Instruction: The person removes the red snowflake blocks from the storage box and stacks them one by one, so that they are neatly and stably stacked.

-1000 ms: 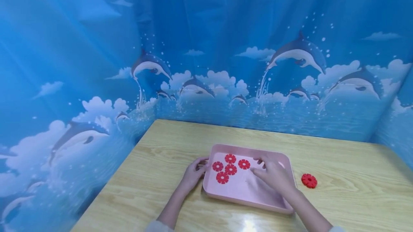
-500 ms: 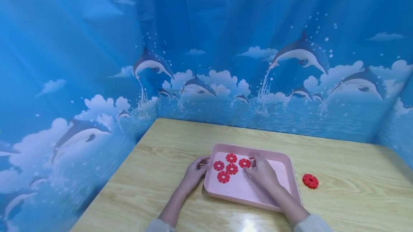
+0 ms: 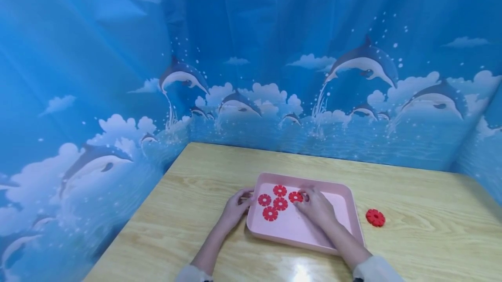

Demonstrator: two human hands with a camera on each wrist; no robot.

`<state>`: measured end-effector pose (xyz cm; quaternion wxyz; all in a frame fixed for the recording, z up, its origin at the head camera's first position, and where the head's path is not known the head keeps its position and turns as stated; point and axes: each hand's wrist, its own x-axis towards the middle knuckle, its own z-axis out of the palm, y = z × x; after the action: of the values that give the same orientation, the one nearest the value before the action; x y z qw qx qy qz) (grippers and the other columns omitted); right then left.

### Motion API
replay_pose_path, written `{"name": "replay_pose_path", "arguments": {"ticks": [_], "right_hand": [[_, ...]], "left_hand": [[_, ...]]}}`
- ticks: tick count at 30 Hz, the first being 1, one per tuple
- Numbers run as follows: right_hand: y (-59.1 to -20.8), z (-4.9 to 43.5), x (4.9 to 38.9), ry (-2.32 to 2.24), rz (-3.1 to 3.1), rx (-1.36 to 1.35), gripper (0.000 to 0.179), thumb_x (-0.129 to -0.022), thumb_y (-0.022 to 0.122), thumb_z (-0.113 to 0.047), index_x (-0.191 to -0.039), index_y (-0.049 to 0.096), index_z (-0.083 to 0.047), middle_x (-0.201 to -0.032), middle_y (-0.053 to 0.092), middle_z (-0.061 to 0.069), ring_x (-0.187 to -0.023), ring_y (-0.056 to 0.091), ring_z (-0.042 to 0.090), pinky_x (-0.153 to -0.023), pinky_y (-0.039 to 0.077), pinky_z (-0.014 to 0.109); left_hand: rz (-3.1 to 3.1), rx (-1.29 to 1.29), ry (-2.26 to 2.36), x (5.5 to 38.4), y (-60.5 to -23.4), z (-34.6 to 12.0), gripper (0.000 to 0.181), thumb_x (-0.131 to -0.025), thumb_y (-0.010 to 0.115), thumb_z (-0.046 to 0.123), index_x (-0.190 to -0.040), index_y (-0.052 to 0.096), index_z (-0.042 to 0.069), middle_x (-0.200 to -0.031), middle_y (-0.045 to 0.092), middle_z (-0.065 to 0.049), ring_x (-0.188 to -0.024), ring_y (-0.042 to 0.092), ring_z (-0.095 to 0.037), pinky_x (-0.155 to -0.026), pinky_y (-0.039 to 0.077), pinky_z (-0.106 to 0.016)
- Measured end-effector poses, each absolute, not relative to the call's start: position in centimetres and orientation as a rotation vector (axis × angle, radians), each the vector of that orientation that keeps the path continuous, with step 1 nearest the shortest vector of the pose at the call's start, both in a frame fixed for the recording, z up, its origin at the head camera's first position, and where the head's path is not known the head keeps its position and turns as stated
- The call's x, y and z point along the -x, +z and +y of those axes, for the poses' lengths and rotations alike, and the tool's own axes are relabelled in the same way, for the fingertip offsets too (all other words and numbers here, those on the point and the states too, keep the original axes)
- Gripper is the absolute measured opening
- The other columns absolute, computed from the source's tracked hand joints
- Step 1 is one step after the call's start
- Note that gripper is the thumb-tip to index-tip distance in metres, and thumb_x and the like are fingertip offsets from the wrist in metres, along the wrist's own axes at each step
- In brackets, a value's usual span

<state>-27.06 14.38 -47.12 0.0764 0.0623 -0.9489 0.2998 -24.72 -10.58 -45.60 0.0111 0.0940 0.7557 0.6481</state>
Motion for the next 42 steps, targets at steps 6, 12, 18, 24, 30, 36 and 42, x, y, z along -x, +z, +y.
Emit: {"name": "replay_pose_path", "arguments": {"ticks": [6, 12, 18, 24, 30, 36, 42], "right_hand": [[-47.2, 14.4, 27.1, 0.902, -2.812, -0.209, 0.037, -0.074, 0.075, -0.023, -0.103, 0.062, -0.004, -0.080, 0.049, -0.001, -0.069, 0.047, 0.014, -0.058, 0.044, 0.028], [-47.1, 14.5, 26.9, 0.915, -2.782, -0.188, 0.038, -0.072, 0.077, -0.022, -0.101, 0.061, -0.004, -0.077, 0.050, -0.001, -0.065, 0.047, 0.013, -0.057, 0.045, 0.028], [-46.4, 14.5, 26.4, 0.933, -2.762, -0.176, 0.042, -0.072, 0.078, -0.023, -0.107, 0.060, -0.008, -0.079, 0.052, -0.002, -0.065, 0.047, 0.012, -0.055, 0.044, 0.026], [-45.4, 14.7, 25.7, 0.911, -2.766, -0.193, 0.041, -0.072, 0.077, -0.026, -0.104, 0.060, -0.008, -0.078, 0.051, -0.002, -0.063, 0.047, 0.012, -0.051, 0.042, 0.026], [-44.5, 15.6, 25.1, 0.894, -2.767, -0.205, 0.038, -0.073, 0.076, -0.027, -0.102, 0.060, -0.007, -0.079, 0.051, -0.002, -0.061, 0.045, 0.012, -0.048, 0.041, 0.026], [-43.6, 16.8, 24.2, 0.937, -2.733, -0.267, 0.036, -0.074, 0.076, -0.025, -0.099, 0.061, -0.004, -0.079, 0.052, 0.000, -0.063, 0.044, 0.013, -0.050, 0.042, 0.024], [-42.6, 18.2, 23.3, 0.964, -2.719, -0.261, 0.035, -0.074, 0.076, -0.023, -0.098, 0.060, -0.004, -0.079, 0.050, 0.001, -0.068, 0.047, 0.014, -0.050, 0.042, 0.024]], "left_hand": [[2.354, -0.290, 2.019, 24.7, -45.6, -10.6, 0.037, -0.092, 0.055, 0.010, -0.121, 0.050, -0.011, -0.104, 0.054, -0.019, -0.092, 0.056, -0.033, -0.076, 0.054, -0.036], [2.356, -0.279, 2.018, 24.7, -45.6, -10.5, 0.036, -0.092, 0.055, 0.010, -0.121, 0.050, -0.010, -0.104, 0.055, -0.018, -0.092, 0.056, -0.032, -0.076, 0.054, -0.034], [2.361, -0.282, 2.017, 24.5, -45.5, -10.4, 0.036, -0.092, 0.055, 0.010, -0.121, 0.051, -0.010, -0.104, 0.055, -0.019, -0.091, 0.056, -0.032, -0.075, 0.054, -0.035], [2.351, -0.284, 2.025, 24.5, -45.5, -10.5, 0.036, -0.092, 0.055, 0.010, -0.121, 0.050, -0.011, -0.104, 0.055, -0.018, -0.091, 0.056, -0.031, -0.075, 0.054, -0.036], [2.359, -0.288, 2.028, 24.6, -45.5, -10.5, 0.036, -0.092, 0.055, 0.010, -0.120, 0.050, -0.011, -0.103, 0.055, -0.018, -0.090, 0.056, -0.030, -0.074, 0.054, -0.035], [2.365, -0.288, 2.023, 24.6, -45.6, -10.6, 0.036, -0.091, 0.056, 0.010, -0.120, 0.050, -0.011, -0.103, 0.055, -0.018, -0.090, 0.057, -0.031, -0.074, 0.054, -0.035], [2.362, -0.286, 2.030, 24.7, -45.7, -10.5, 0.036, -0.091, 0.056, 0.009, -0.120, 0.051, -0.011, -0.102, 0.055, -0.017, -0.089, 0.057, -0.032, -0.073, 0.054, -0.035]]}}
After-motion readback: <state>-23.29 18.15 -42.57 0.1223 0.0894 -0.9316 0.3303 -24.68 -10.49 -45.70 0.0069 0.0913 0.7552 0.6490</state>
